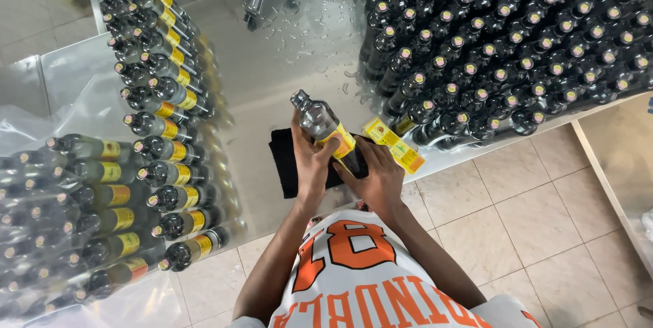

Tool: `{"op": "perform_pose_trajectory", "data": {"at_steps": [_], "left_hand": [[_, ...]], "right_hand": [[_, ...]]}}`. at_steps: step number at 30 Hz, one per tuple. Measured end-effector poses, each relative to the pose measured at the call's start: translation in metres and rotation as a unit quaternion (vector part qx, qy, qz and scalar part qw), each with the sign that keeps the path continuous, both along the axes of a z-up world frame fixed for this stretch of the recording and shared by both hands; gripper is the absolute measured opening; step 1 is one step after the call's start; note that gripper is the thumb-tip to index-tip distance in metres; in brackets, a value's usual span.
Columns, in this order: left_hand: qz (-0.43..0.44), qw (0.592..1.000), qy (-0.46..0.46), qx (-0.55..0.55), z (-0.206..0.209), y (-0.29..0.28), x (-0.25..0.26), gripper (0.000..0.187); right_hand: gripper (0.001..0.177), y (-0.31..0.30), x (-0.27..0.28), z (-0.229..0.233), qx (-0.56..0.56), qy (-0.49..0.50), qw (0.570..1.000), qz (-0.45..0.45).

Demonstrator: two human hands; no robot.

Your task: Manually applying adhesive labels to plastic bottles at a workstation in a production facility.

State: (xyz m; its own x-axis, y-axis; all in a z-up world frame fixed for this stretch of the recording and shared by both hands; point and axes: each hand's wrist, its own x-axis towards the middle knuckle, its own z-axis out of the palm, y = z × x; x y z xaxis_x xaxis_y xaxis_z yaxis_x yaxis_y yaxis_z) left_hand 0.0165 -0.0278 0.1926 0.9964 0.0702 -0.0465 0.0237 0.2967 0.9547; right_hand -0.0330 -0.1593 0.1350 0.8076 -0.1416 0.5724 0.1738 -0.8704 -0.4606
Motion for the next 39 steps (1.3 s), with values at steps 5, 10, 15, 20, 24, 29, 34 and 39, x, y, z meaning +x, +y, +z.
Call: {"op": "perform_pose_trajectory", "data": {"at_steps": [5, 10, 15, 20, 24, 29, 34, 39], "left_hand": [[0.005, 1.0, 0.01, -0.022, -0.057, 0.009, 0.016, 0.089], [0.017, 1.0, 0.019, -0.013, -0.019, -0.002, -0.005, 0.104], [-0.003, 0.998, 0.061, 0.014, -0.086, -0.024, -0.013, 0.104], [-0.043, 0.995, 0.09, -0.026, -0.065, -0.024, -0.026, 0.101], [-0.131, 0.986, 0.1, -0.026, -0.067, -0.001, -0.024, 0.09], [-0.166, 0.979, 0.12, -0.015, -0.055, 0.038, -0.011, 0.067], [-0.086, 0.992, 0.08, 0.046, -0.092, 0.065, 0.001, 0.065], [0.151, 0.953, 0.113, 0.235, -0.126, 0.11, 0.032, 0.079]], "right_hand": [[0.067, 0.005, -0.006, 0.01, 0.0, 0.009, 1.0, 0.015], [0.066, 0.001, -0.005, 0.004, 0.003, 0.006, 1.0, 0.009], [0.059, -0.001, -0.002, -0.002, -0.025, -0.01, 1.0, 0.009], [0.054, -0.002, 0.0, -0.005, -0.009, -0.017, 1.0, 0.015], [0.048, -0.005, 0.008, -0.015, 0.055, -0.011, 0.998, 0.041], [0.064, 0.0, 0.015, -0.004, 0.211, 0.159, 0.957, 0.121], [0.083, 0.007, 0.033, 0.005, 0.19, 0.217, 0.927, 0.238], [0.079, 0.005, 0.045, 0.002, 0.172, 0.287, 0.9, 0.28]]}}
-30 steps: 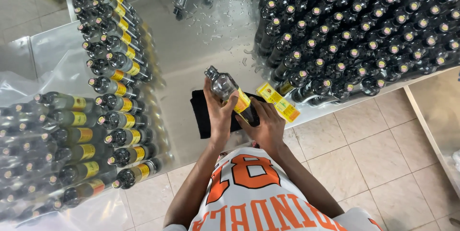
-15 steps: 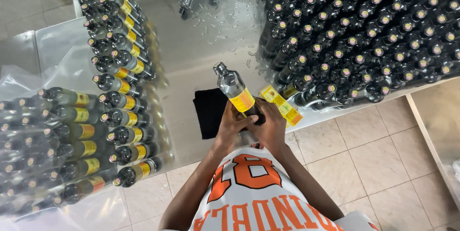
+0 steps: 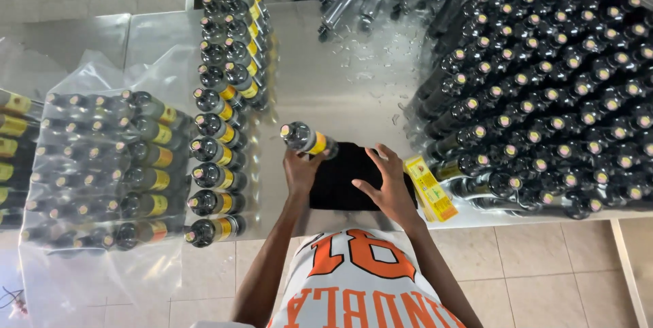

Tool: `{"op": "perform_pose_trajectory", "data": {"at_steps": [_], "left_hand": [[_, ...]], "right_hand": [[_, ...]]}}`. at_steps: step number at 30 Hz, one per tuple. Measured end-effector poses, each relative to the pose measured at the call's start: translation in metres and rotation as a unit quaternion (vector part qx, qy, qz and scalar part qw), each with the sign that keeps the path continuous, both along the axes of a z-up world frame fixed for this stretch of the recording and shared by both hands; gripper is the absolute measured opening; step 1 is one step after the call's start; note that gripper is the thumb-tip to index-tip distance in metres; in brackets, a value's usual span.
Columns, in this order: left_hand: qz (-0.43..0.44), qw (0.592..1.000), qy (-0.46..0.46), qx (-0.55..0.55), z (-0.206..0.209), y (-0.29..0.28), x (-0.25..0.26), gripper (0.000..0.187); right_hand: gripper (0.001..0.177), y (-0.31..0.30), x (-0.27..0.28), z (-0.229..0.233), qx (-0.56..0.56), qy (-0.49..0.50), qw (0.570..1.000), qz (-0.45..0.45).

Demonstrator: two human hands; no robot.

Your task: Manually applying adhesive labels to plastic bottles at a workstation in a production facility.

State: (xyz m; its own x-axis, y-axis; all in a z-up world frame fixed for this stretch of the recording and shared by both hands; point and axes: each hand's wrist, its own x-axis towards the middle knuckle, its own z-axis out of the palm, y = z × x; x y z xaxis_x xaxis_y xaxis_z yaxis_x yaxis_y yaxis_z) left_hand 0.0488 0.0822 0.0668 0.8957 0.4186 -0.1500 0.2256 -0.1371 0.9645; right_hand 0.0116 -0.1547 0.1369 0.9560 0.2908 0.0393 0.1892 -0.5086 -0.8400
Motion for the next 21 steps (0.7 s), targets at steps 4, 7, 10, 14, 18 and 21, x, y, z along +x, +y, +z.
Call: {"op": "perform_pose_trajectory", "data": {"at_steps": [4, 7, 10, 14, 18, 21], "left_hand": [[0.101, 0.993, -0.049, 0.036, -0.071, 0.054, 0.033, 0.077], [0.231, 0.962, -0.11, 0.091, -0.106, 0.087, 0.055, 0.077], [0.264, 0.951, -0.089, 0.136, -0.108, 0.103, 0.07, 0.068], [0.301, 0.913, -0.111, 0.252, -0.119, 0.104, 0.085, 0.078], [0.341, 0.888, -0.154, 0.266, -0.164, 0.092, 0.089, 0.082], [0.383, 0.898, -0.034, -0.211, -0.126, 0.085, 0.073, 0.076]], "right_hand": [[0.067, -0.016, 0.003, -0.022, -0.019, 0.017, 1.0, -0.012], [0.061, -0.024, 0.001, -0.027, -0.026, 0.069, 0.997, -0.032], [0.058, -0.028, 0.002, -0.037, -0.01, 0.119, 0.992, -0.043], [0.059, -0.024, 0.006, -0.039, -0.03, 0.143, 0.989, -0.029], [0.058, -0.018, 0.01, -0.044, -0.028, 0.148, 0.988, -0.02], [0.057, -0.019, 0.01, -0.043, -0.033, 0.169, 0.985, -0.029]]}}
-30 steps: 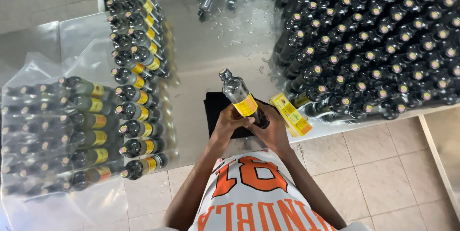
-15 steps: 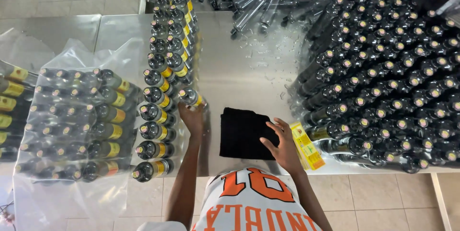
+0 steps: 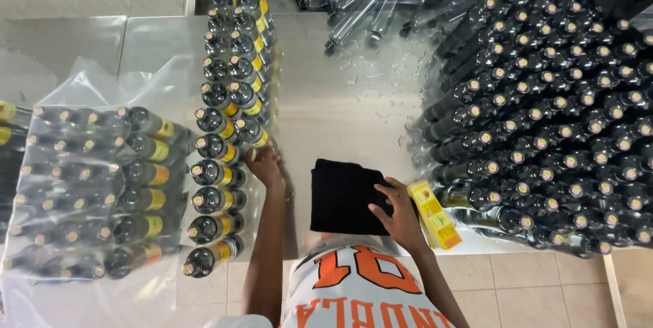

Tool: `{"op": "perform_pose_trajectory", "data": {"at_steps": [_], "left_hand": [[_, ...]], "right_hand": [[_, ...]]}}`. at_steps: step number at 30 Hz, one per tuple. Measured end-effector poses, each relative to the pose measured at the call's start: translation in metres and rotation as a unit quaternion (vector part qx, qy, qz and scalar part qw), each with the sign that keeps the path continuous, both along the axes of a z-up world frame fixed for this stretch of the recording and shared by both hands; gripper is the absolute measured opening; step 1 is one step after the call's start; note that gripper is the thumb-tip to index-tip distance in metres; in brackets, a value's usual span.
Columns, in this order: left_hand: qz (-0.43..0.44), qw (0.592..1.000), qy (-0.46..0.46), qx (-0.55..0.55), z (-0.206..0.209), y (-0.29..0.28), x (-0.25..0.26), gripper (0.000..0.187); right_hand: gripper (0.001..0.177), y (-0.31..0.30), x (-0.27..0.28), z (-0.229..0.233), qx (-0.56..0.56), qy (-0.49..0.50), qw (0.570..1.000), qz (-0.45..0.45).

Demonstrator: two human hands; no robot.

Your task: Manually applying adhesive labels to plastic bottles at a workstation in a production facility.

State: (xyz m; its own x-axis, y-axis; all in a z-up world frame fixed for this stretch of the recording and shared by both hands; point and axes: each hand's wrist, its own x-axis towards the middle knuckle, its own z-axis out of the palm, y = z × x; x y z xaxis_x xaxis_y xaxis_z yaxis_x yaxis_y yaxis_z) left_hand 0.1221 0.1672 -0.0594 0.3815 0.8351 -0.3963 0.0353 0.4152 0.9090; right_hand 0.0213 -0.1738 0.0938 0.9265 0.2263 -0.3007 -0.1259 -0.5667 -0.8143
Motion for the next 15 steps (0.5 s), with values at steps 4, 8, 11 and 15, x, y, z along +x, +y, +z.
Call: {"op": "perform_pose_trajectory", "data": {"at_steps": [4, 8, 11, 15], "left_hand": [[0.027, 0.996, -0.057, -0.06, -0.049, 0.031, 0.018, 0.071], [0.026, 0.982, -0.162, -0.099, -0.043, 0.029, 0.02, 0.077], [-0.005, 0.987, -0.135, -0.091, -0.036, 0.019, 0.01, 0.077], [-0.102, 0.983, -0.114, -0.098, -0.007, -0.028, -0.005, 0.07]], "right_hand": [[0.055, -0.004, -0.001, -0.007, -0.002, -0.004, 1.0, 0.0], [0.053, -0.002, -0.001, -0.005, -0.011, 0.004, 1.0, 0.012], [0.053, -0.002, -0.005, -0.015, -0.01, -0.001, 1.0, 0.018], [0.049, 0.002, -0.011, -0.029, 0.047, -0.087, 0.995, 0.004]]}}
